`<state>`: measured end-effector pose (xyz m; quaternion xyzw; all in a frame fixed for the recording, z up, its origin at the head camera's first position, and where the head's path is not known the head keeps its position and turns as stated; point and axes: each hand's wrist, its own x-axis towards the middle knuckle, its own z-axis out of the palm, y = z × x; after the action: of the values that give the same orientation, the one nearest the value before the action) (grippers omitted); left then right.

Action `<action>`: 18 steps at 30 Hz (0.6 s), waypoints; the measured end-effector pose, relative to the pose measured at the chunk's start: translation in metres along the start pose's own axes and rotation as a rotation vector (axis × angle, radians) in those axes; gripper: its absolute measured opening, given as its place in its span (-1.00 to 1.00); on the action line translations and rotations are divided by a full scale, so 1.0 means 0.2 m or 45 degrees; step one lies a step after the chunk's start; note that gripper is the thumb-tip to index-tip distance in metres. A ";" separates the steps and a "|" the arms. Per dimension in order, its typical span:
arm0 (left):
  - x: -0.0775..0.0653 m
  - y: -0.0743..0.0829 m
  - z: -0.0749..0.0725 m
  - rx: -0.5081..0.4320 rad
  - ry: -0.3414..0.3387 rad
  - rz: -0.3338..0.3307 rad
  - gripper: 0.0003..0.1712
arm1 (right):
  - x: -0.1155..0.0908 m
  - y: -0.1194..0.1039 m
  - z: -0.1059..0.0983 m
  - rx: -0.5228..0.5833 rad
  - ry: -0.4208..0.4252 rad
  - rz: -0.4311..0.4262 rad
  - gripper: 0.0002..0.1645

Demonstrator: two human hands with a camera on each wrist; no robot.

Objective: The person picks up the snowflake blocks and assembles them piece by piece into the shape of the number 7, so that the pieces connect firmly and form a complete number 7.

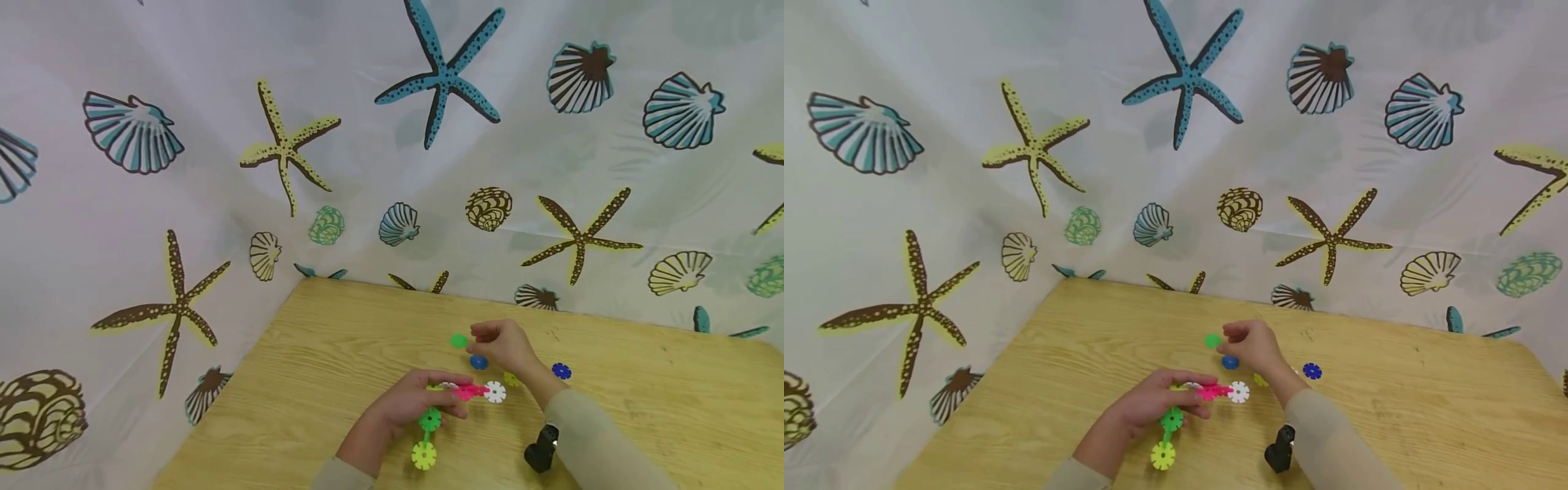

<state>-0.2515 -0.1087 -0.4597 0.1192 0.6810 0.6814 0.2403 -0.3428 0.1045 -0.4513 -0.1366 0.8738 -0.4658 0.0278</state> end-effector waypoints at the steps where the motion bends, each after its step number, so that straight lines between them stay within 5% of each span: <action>1: 0.00 0.00 0.00 -0.002 -0.007 0.002 -0.60 | 0.01 0.00 0.01 -0.017 0.006 0.005 -0.51; 18: 0.00 -0.01 -0.02 -0.072 -0.049 -0.023 -0.56 | 0.12 -0.03 0.08 -0.159 -0.009 0.040 -0.46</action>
<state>-0.2523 -0.1119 -0.4626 0.1193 0.6576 0.6959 0.2629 -0.3611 0.0819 -0.4546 -0.1260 0.9031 -0.4095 0.0296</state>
